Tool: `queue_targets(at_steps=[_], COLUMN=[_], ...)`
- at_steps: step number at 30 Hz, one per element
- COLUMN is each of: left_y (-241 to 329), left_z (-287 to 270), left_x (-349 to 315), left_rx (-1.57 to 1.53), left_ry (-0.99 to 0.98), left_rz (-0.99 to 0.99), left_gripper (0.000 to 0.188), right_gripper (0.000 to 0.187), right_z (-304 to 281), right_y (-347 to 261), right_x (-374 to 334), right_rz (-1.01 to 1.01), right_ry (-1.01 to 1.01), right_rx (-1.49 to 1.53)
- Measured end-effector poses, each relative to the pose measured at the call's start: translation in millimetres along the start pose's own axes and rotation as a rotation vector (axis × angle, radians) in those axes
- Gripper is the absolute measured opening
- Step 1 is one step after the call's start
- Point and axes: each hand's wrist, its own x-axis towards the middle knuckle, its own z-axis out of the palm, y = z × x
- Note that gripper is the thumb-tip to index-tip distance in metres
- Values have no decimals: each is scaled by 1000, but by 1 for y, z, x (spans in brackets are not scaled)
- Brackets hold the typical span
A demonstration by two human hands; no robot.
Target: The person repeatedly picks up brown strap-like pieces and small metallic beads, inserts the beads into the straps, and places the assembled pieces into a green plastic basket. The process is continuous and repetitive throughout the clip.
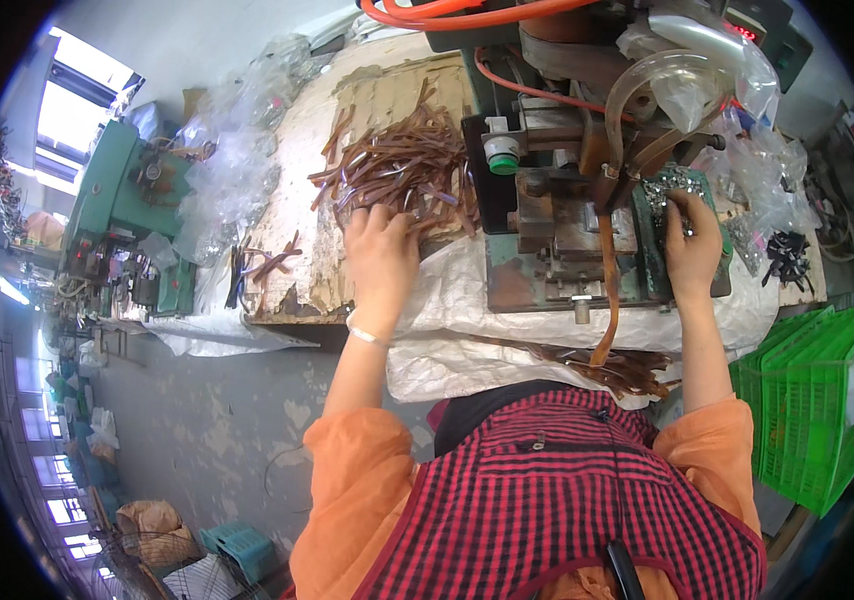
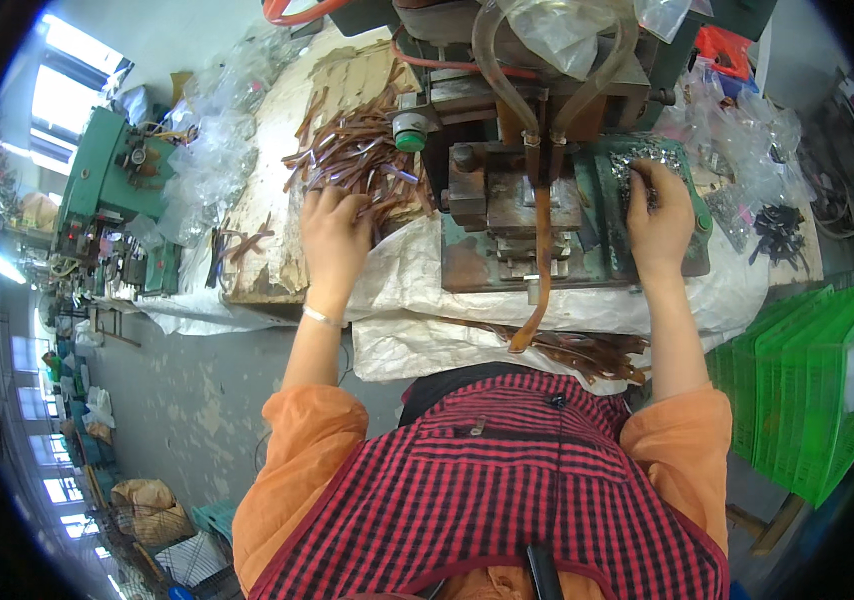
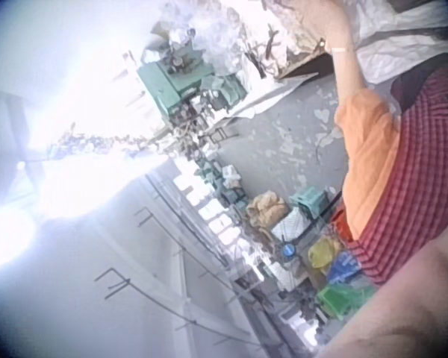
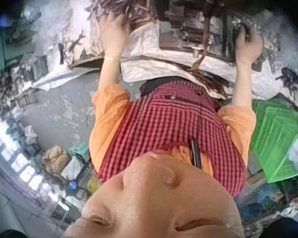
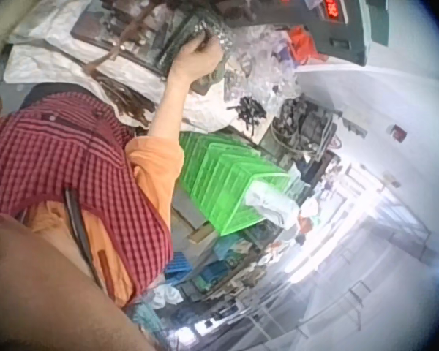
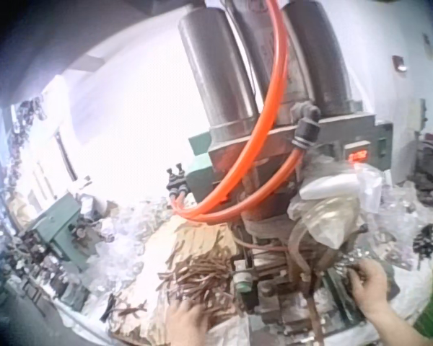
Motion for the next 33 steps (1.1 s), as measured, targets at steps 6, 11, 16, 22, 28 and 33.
queue_targets(at_steps=[6,11,16,22,28,33], left_y=[-20,-12,6,24,61,103], left_z=[46,-14,-36,20,19,-41], left_x=[-4,13,30,8,-11,28], left_rx=[29,-653,-959,-808,-943,-861], left_ry=[33,232,188,90,115,411], left_rz=[-91,-540,-521,-485,-582,69], left_gripper=[5,14,20,10,8,17], right_gripper=[16,15,13,16,33,42], right_z=[-28,-73,-74,-2,5,-3], right_y=[3,36,-32,-97,-116,-131], right_x=[-18,-58,-30,10,-3,3], right_rz=[212,382,304,126,360,511], right_ry=[-52,110,-41,-95,-53,-154], right_rx=[43,135,295,510,860,1059])
